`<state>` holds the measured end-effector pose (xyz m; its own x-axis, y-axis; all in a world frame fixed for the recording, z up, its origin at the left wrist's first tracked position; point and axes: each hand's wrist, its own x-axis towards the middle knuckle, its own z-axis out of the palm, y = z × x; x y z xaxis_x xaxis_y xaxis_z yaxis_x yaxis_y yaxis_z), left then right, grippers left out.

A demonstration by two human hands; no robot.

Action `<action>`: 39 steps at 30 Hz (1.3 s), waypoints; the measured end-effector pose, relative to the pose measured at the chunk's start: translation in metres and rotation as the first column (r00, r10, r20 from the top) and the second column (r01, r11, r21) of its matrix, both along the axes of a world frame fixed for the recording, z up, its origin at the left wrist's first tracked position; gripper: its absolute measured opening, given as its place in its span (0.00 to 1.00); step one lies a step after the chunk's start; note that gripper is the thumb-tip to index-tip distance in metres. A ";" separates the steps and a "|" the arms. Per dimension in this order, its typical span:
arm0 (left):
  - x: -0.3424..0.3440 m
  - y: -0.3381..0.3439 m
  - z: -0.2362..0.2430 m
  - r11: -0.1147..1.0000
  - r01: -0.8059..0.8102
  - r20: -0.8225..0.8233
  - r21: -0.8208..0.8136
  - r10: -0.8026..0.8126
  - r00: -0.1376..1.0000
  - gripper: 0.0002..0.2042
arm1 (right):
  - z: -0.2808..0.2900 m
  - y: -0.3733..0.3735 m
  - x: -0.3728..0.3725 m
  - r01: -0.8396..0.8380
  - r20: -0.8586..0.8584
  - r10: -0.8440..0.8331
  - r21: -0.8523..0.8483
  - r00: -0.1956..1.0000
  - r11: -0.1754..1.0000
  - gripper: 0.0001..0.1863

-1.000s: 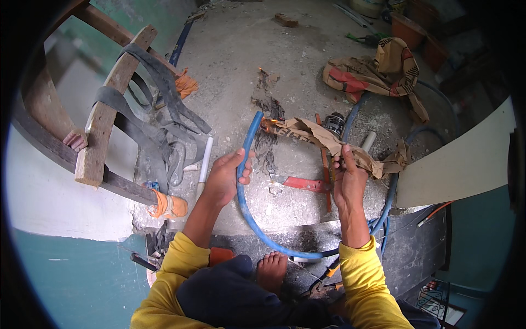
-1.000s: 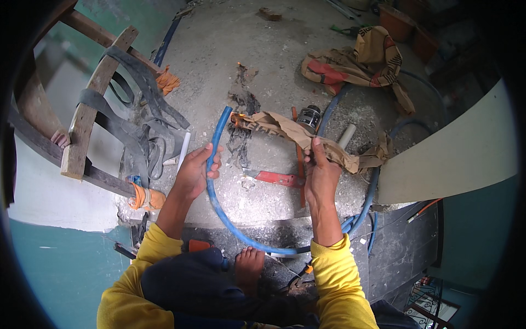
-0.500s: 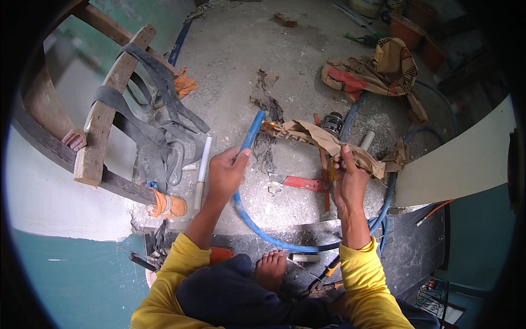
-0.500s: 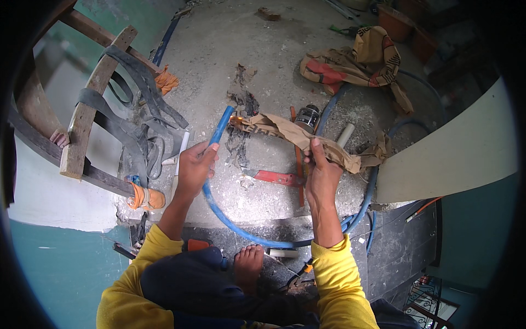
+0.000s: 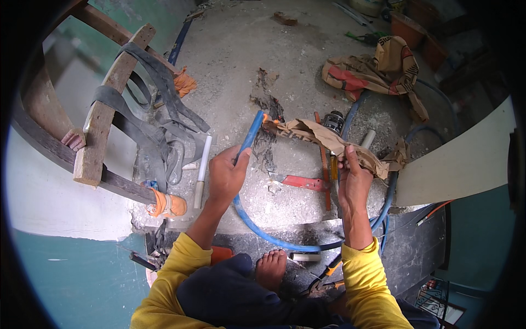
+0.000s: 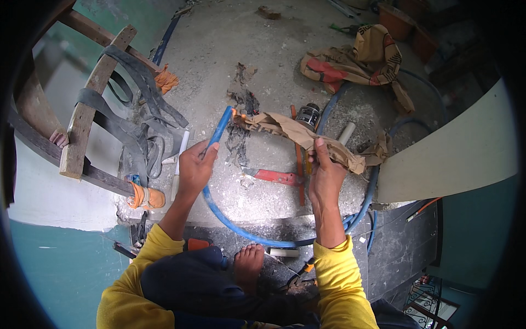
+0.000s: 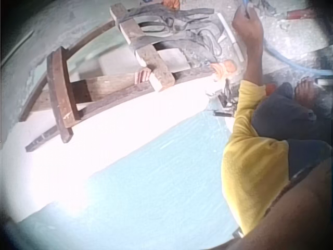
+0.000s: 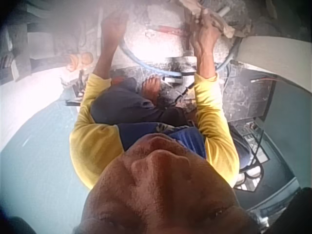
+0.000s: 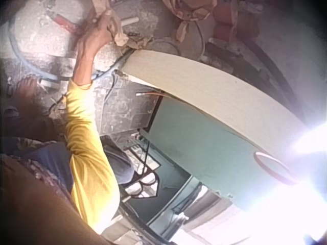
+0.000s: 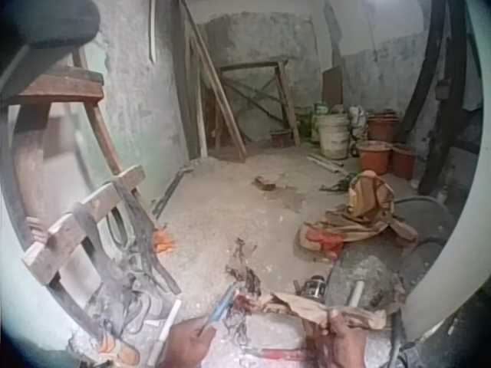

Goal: The person sits on the floor and repairs two hoses. They first attach a white connector to an orange hose, then attach a metal connector to a blue hose. They use a lighter to heat the end of the blue hose and wrap it with blue tape.

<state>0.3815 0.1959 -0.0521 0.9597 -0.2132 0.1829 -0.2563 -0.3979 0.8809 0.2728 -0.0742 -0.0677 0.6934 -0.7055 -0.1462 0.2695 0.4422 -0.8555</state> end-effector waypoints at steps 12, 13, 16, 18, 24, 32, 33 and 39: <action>0.001 0.000 -0.004 0.999 -0.022 -0.132 -0.048 0.016 0.991 0.14 | 0.006 0.006 0.001 -0.024 0.008 0.024 -0.016 1.000 1.000 0.10; 0.000 0.000 -0.004 0.998 -0.024 -0.155 -0.056 0.015 0.988 0.14 | 0.004 0.005 0.001 -0.011 0.004 0.011 0.000 1.000 1.000 0.10; -0.001 -0.002 -0.003 0.997 -0.028 -0.192 -0.067 0.015 0.981 0.14 | -0.002 0.002 0.003 0.016 -0.004 -0.016 0.027 1.000 0.999 0.09; -0.002 -0.002 -0.003 0.998 -0.027 -0.177 -0.060 0.016 0.984 0.15 | -0.001 0.002 0.003 0.020 -0.005 -0.020 0.018 1.000 1.000 0.09; -0.006 -0.003 0.002 0.976 -0.055 -0.366 -0.211 -0.026 0.930 0.14 | 0.000 0.003 0.003 0.023 0.005 -0.023 0.032 1.000 0.999 0.10; -0.010 -0.008 -0.001 0.949 -0.077 -0.316 -0.307 -0.026 0.948 0.10 | 0.000 0.005 0.005 0.015 0.022 -0.015 0.020 1.000 1.000 0.11; -0.010 -0.009 0.000 0.951 -0.087 -0.335 -0.296 -0.018 0.942 0.10 | 0.001 0.005 0.004 0.012 0.024 -0.013 0.023 1.000 1.000 0.11; -0.006 -0.001 -0.009 0.939 -0.055 -0.294 -0.340 -0.050 0.955 0.10 | 0.002 0.005 0.005 0.013 0.021 -0.013 0.033 1.000 0.999 0.10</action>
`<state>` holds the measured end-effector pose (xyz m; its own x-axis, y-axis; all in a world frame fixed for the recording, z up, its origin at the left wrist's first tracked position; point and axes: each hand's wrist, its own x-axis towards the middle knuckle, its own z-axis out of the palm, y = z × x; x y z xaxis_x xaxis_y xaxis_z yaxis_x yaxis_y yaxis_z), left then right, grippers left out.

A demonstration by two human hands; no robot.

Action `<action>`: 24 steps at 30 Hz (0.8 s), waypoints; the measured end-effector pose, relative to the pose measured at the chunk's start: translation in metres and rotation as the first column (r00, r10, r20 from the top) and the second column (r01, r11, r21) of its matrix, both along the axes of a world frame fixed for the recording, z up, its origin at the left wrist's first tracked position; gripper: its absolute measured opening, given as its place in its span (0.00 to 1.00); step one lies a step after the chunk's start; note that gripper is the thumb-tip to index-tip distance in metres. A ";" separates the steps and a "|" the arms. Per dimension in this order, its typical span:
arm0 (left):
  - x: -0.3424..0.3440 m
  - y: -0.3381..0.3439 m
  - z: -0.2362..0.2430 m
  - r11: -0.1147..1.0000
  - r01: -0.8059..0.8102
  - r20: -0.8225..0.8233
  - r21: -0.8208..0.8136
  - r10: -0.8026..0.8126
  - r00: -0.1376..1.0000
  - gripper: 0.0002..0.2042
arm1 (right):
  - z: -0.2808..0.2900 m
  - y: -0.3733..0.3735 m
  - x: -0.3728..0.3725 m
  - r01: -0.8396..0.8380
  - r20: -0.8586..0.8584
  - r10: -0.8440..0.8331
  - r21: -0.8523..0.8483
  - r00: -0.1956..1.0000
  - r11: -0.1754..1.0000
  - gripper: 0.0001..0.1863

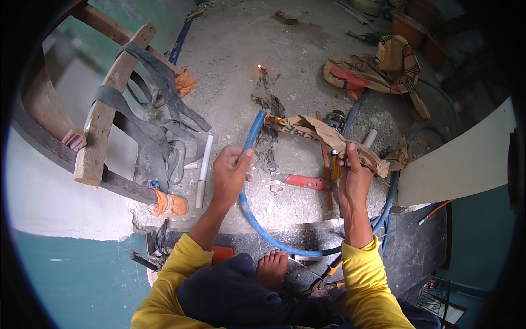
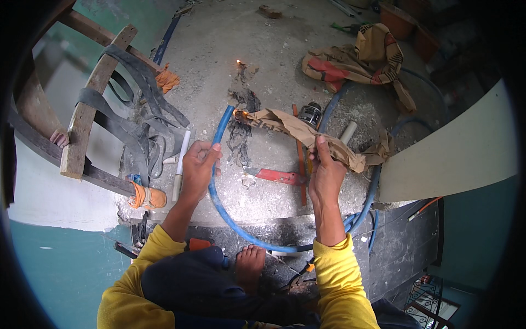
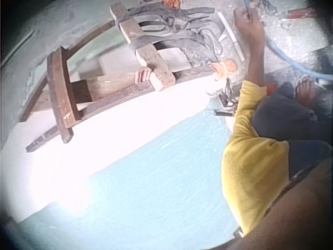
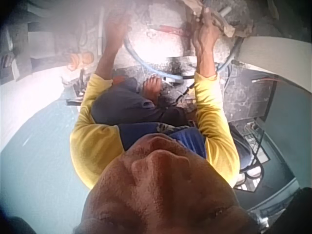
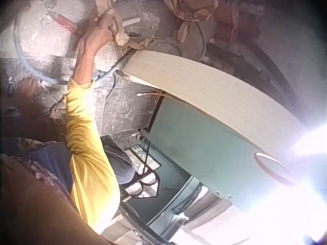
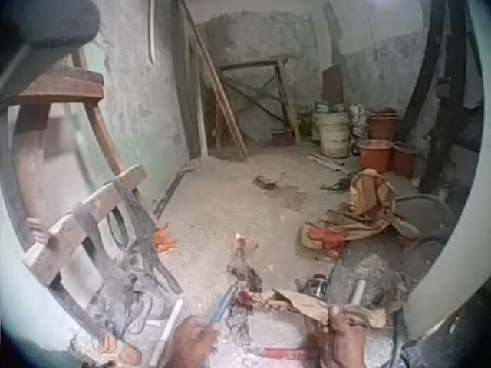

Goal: The person sits on the floor and repairs two hoses. They first attach a white connector to an orange hose, then attach a metal connector to a blue hose. They use a lighter to heat the end of the blue hose and wrap it with blue tape.

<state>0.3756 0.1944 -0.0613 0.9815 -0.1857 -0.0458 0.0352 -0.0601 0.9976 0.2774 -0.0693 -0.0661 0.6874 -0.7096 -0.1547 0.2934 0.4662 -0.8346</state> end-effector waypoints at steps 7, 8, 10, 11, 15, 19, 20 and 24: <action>0.003 0.002 -0.002 0.988 0.068 -0.140 -0.142 -0.088 0.986 0.12 | 0.003 0.003 0.000 -0.014 0.001 0.014 -0.020 1.000 1.000 0.09; 0.004 0.003 -0.001 0.982 0.071 -0.171 -0.176 -0.101 0.980 0.13 | 0.006 0.006 0.000 -0.019 -0.006 0.019 -0.015 1.000 1.000 0.08; 0.005 0.004 0.001 0.966 0.076 -0.237 -0.248 -0.137 0.962 0.14 | 0.007 0.006 -0.001 -0.019 -0.012 0.019 -0.002 1.000 1.000 0.08; 0.005 0.005 0.002 0.955 0.079 -0.271 -0.284 -0.159 0.949 0.14 | 0.005 0.005 -0.001 -0.014 -0.012 0.014 0.007 1.000 1.000 0.08; 0.010 0.012 0.000 0.893 0.092 -0.388 -0.440 -0.281 0.878 0.14 | -0.001 -0.001 0.001 -0.016 0.018 0.016 0.026 1.000 1.000 0.09; 0.012 0.013 -0.001 0.861 0.097 -0.436 -0.499 -0.347 0.831 0.15 | -0.002 -0.002 0.002 -0.010 0.018 0.010 0.003 1.000 1.000 0.10; 0.013 0.014 -0.002 0.848 0.098 -0.444 -0.521 -0.367 0.817 0.15 | -0.001 -0.001 0.002 -0.011 0.016 0.011 0.002 1.000 1.000 0.10; 0.016 0.016 -0.006 0.801 0.104 -0.457 -0.589 -0.437 0.775 0.16 | -0.006 -0.004 0.003 -0.001 0.025 0.001 0.029 1.000 1.000 0.10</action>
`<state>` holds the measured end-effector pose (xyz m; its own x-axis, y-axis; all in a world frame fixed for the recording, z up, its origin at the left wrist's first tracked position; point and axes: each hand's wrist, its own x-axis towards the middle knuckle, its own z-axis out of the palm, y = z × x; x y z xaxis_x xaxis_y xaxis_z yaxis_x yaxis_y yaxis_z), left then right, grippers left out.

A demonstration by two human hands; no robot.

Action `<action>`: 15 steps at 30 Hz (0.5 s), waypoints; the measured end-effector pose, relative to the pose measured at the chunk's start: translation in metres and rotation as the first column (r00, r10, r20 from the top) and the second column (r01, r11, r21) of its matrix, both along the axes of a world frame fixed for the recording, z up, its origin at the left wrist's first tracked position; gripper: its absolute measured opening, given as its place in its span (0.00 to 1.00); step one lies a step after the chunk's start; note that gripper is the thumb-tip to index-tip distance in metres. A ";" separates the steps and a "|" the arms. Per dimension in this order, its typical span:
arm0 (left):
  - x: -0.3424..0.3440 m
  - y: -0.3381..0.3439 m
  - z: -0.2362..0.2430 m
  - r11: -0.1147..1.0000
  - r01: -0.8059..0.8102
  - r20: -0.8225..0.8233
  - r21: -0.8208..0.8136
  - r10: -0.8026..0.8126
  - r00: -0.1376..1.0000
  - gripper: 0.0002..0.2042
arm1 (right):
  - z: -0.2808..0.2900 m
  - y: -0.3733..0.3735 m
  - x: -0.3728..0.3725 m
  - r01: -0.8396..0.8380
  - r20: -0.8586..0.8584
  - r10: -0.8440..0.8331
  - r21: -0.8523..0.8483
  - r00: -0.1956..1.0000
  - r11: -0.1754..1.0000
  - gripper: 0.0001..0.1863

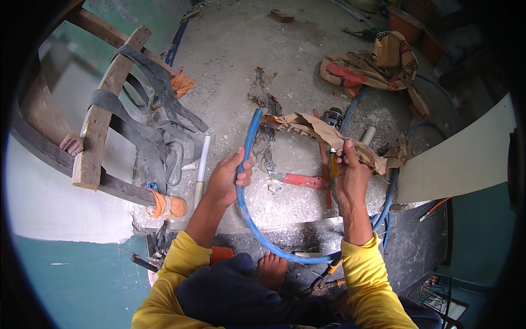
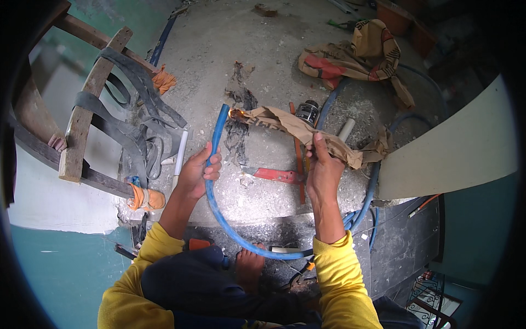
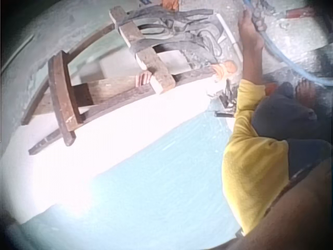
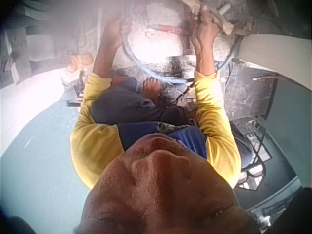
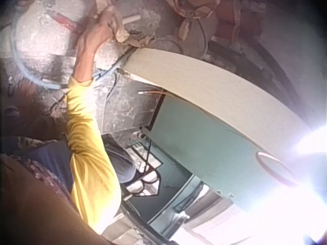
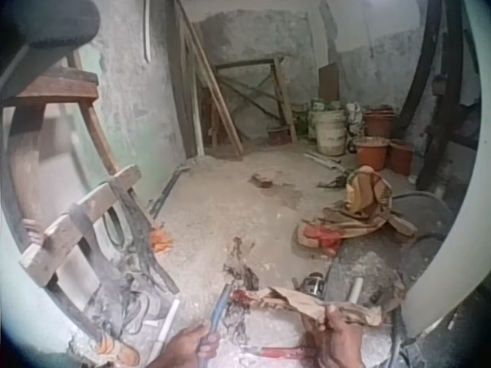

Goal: The person sits on the floor and repairs two hoses. They first attach a white connector to an orange hose, then attach a metal connector to a blue hose. They use a lighter to heat the end of the blue hose and wrap it with blue tape.

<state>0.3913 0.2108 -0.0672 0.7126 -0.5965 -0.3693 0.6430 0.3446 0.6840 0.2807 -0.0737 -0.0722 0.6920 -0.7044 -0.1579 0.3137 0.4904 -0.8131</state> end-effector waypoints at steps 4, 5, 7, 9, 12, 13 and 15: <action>0.002 0.003 -0.002 0.999 0.020 -0.049 -0.047 -0.022 0.999 0.16 | 0.002 0.002 0.000 -0.004 -0.005 0.004 -0.003 1.000 1.000 0.11; 0.002 0.002 -0.002 0.998 0.021 -0.055 -0.052 -0.024 0.998 0.16 | 0.005 0.004 -0.001 -0.014 -0.011 0.014 -0.011 1.000 1.000 0.11; 0.002 0.002 -0.002 0.998 0.025 -0.066 -0.064 -0.029 0.997 0.16 | 0.006 0.006 -0.003 -0.026 -0.017 0.026 -0.019 1.000 0.999 0.11; 0.002 0.002 -0.002 0.997 0.028 -0.077 -0.077 -0.034 0.996 0.16 | 0.005 0.007 -0.004 -0.032 -0.017 0.032 -0.019 0.999 0.999 0.11; 0.003 0.003 -0.003 0.995 0.036 -0.079 -0.094 -0.044 0.996 0.16 | 0.001 0.005 -0.003 -0.007 -0.021 0.008 0.030 1.000 1.000 0.11; 0.003 0.004 -0.003 0.994 0.036 -0.081 -0.101 -0.044 0.996 0.16 | 0.000 0.003 -0.003 0.001 -0.018 0.000 0.029 1.000 1.000 0.11; 0.004 0.005 -0.005 0.993 0.035 -0.087 -0.115 -0.045 0.995 0.16 | -0.002 0.000 -0.003 0.017 -0.011 -0.016 0.027 1.000 1.000 0.10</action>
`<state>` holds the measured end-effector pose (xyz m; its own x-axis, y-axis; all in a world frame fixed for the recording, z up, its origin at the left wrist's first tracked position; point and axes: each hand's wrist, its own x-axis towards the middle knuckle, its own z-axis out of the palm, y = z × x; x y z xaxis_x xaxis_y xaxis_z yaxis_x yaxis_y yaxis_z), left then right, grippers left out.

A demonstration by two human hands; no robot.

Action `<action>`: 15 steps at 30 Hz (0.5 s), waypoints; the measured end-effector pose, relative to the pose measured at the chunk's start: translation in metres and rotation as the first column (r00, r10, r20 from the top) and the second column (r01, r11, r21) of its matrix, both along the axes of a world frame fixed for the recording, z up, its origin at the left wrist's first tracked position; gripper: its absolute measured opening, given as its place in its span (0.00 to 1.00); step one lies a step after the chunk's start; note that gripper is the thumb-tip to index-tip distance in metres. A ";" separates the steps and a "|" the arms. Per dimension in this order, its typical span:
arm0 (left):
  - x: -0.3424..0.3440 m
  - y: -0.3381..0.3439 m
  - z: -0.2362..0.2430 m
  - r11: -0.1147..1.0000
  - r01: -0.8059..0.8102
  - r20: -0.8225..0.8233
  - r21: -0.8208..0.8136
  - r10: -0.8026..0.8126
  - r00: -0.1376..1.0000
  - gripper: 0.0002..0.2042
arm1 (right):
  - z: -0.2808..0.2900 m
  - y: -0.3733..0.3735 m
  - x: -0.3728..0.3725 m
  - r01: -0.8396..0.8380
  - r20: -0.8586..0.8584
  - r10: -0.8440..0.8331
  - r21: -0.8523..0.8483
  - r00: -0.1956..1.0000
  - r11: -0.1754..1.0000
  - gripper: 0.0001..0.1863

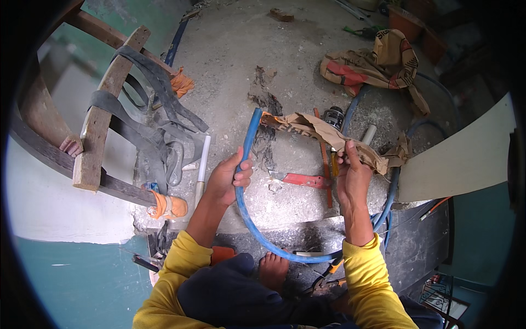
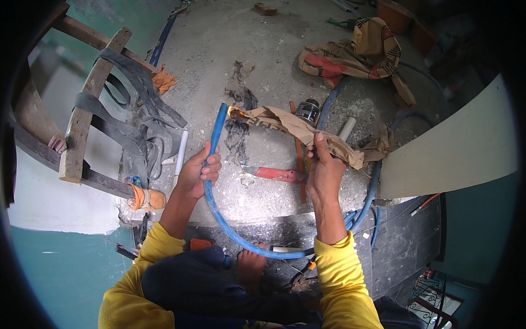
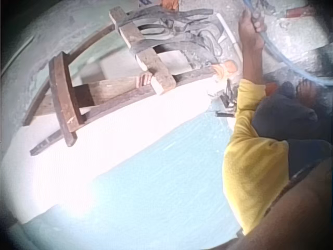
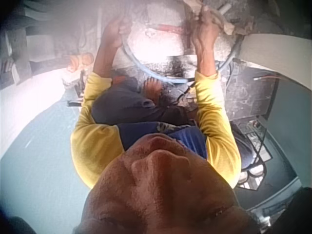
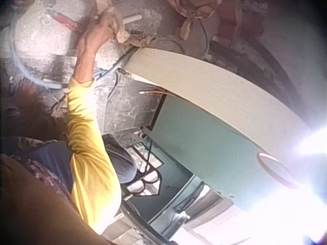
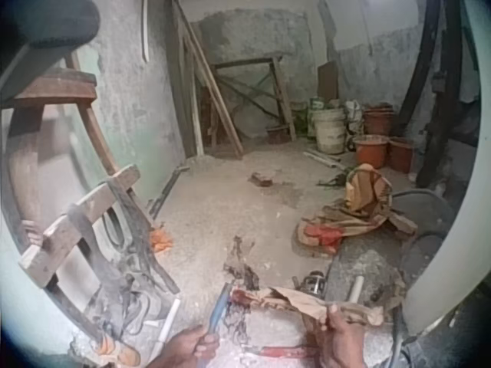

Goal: The person sits on the floor and repairs two hoses. They first attach a white connector to an orange hose, then attach a metal connector to a blue hose. They use a lighter to heat the end of the blue hose and wrap it with blue tape.

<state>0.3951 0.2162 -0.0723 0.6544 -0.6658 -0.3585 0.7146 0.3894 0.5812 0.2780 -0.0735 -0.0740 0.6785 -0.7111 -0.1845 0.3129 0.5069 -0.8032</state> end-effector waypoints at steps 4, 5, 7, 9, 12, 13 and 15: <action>0.001 0.002 -0.001 1.000 0.001 -0.005 -0.028 -0.002 1.000 0.15 | 0.007 0.004 -0.002 -0.034 0.001 0.034 -0.031 0.999 0.999 0.10; 0.001 0.002 -0.002 0.999 0.003 -0.006 -0.034 -0.003 1.000 0.15 | 0.007 0.005 -0.004 -0.043 -0.002 0.043 -0.042 0.999 0.998 0.10; 0.002 0.002 -0.002 0.999 0.007 -0.008 -0.040 -0.008 1.000 0.15 | 0.007 0.006 -0.004 -0.042 -0.002 0.042 -0.042 0.999 0.998 0.09; 0.002 0.002 -0.002 0.999 0.013 -0.009 -0.040 -0.014 1.000 0.15 | 0.008 0.007 -0.004 -0.023 0.001 0.023 -0.021 1.000 1.000 0.08; 0.001 0.002 0.000 1.000 0.007 -0.006 -0.019 -0.007 1.000 0.15 | 0.009 0.004 -0.004 -0.011 -0.019 0.011 0.016 1.000 1.000 0.08; 0.001 0.002 0.000 1.000 0.003 -0.003 -0.012 -0.003 1.000 0.16 | 0.009 0.004 -0.004 -0.022 -0.007 0.022 -0.001 1.000 1.000 0.09; 0.001 0.002 0.001 1.000 -0.006 0.002 0.003 0.006 1.000 0.17 | 0.007 0.003 -0.005 -0.044 0.017 0.045 -0.036 0.999 0.998 0.11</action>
